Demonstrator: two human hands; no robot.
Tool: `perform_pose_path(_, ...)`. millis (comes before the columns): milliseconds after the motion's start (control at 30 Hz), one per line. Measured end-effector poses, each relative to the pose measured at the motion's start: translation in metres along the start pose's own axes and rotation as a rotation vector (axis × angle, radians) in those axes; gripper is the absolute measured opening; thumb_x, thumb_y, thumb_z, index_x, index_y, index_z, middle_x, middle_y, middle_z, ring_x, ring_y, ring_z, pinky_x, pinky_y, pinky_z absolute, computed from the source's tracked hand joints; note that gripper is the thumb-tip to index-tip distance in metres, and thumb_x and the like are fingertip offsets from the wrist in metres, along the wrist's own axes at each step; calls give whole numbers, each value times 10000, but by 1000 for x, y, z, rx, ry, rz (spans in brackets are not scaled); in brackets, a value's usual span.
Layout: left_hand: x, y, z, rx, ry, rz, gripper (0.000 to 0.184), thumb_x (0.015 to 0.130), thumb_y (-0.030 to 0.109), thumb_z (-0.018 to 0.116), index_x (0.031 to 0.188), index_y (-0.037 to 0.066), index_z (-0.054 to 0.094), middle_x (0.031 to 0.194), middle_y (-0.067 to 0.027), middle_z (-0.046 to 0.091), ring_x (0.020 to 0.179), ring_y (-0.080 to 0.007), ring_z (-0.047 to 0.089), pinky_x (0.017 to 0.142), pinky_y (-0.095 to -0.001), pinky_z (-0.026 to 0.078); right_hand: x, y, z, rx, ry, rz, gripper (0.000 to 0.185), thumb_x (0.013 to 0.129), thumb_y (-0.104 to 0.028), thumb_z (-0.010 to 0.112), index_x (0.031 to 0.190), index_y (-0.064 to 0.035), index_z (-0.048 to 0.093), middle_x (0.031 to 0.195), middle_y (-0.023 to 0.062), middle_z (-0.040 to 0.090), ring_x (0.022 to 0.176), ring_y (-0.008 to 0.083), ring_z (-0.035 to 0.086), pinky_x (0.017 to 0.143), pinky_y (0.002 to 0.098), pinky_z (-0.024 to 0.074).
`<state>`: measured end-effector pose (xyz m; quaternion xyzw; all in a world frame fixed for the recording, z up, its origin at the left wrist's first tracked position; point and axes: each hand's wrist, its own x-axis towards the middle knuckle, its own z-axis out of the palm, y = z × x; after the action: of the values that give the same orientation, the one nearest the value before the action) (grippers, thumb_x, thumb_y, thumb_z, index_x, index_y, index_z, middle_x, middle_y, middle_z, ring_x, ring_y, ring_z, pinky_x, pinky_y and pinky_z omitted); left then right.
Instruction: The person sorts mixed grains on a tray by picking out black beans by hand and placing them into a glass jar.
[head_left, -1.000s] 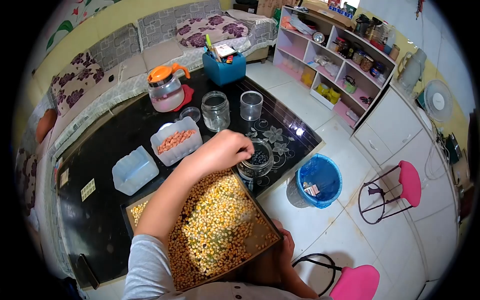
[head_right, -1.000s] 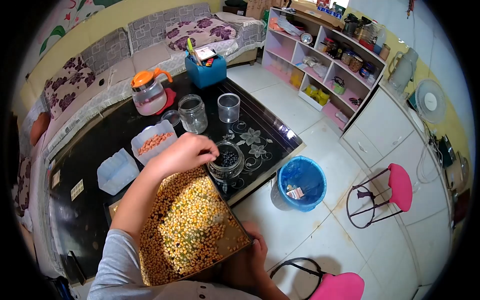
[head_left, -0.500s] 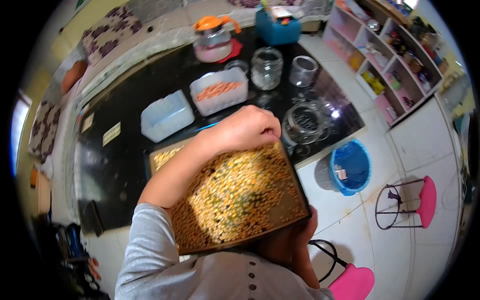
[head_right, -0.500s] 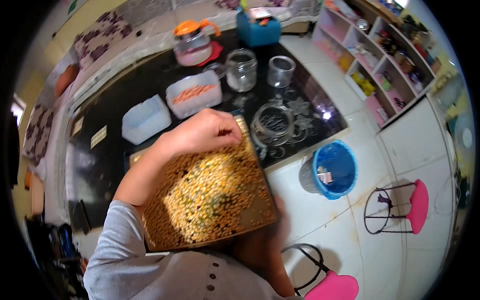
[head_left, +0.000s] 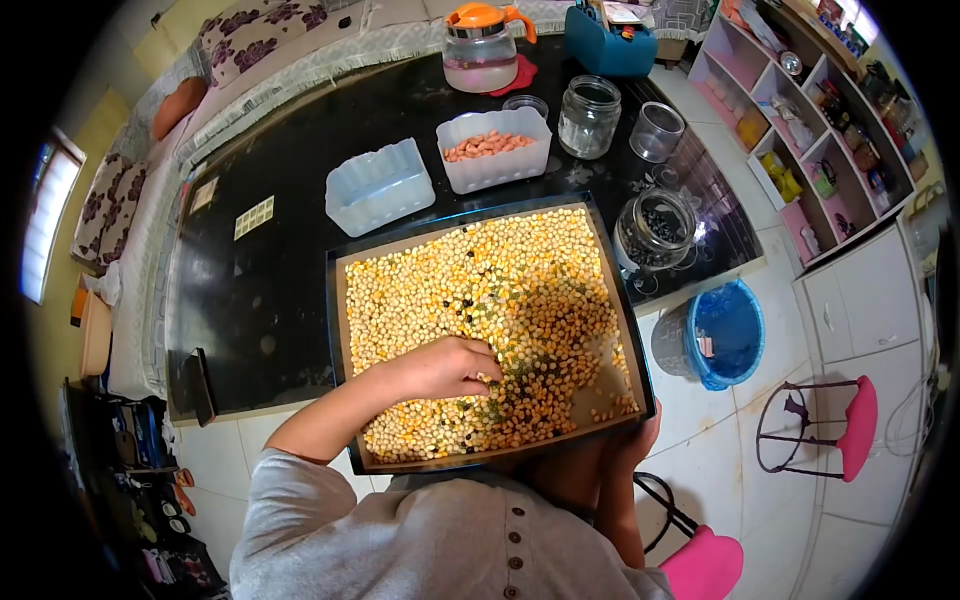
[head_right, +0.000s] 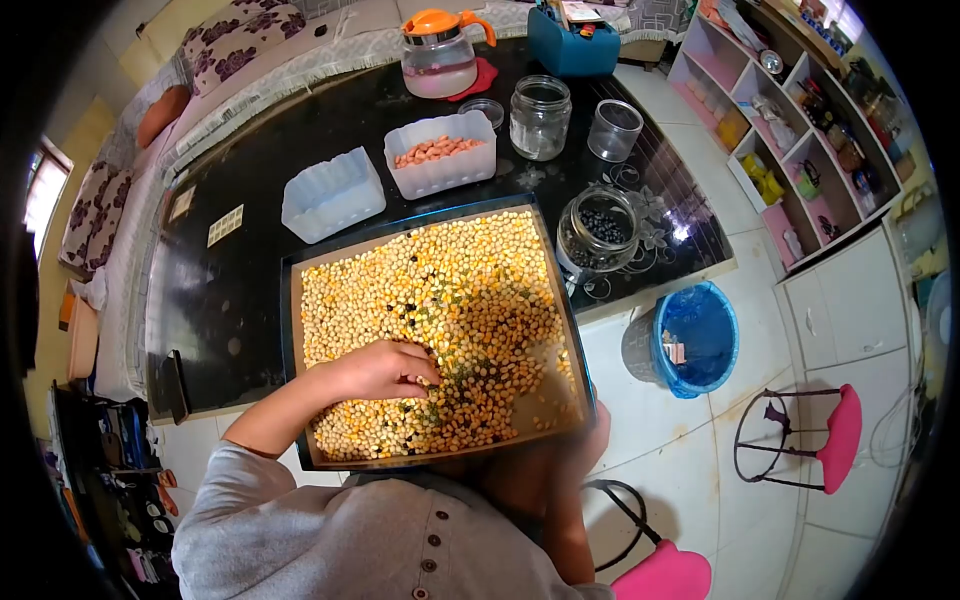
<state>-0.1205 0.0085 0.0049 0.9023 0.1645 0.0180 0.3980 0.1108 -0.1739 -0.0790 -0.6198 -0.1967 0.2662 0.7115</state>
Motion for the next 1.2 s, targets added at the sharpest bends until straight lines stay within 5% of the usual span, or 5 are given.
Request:
perform_pose_path(433, 3, 1, -1, 88, 32, 7, 102, 769, 127, 638, 828, 48, 613, 826, -69, 593, 728, -236, 612, 636, -341, 502, 1, 5, -5, -271, -43, -160, 370, 896, -301, 477, 1053, 31, 520, 1022, 101, 539, 934, 187, 517, 822, 304, 412)
perform_pose_path(500, 3, 1, 3, 73, 51, 8, 111, 769, 134, 641, 838, 51, 616, 841, -67, 595, 733, -236, 613, 637, -340, 504, 2, 6, -7, -581, -90, -398, 356, 899, -299, 471, 1047, 20, 526, 1036, 119, 534, 942, 224, 524, 822, 323, 415)
perform_pose_path(600, 6, -1, 9, 175, 11, 72, 129, 764, 146, 647, 860, 63, 624, 862, -60, 591, 737, -230, 614, 638, -337, 512, 4, 19, -12, -165, -45, -108, 358, 898, -307, 465, 1047, 12, 529, 1043, 127, 532, 944, 249, 528, 821, 334, 417)
perform_pose_path(1033, 9, 5, 11, 197, -74, 26, 200, 748, 166, 665, 917, 70, 615, 893, -65, 579, 738, -249, 612, 645, -347, 516, 3, 14, -9, -120, -36, -85, 348, 905, -292, 447, 1042, 15, 532, 1034, 129, 536, 938, 249, 527, 827, 327, 410)
perform_pose_path(1200, 11, 6, 12, 213, -101, 19, 198, 752, 187, 666, 896, 63, 609, 861, -69, 586, 739, -248, 612, 635, -353, 510, 2, 12, -6, -118, -41, -65, 352, 911, -284, 346, 1069, 0, 482, 977, 58, 516, 910, 124, 480, 817, 255, 376)
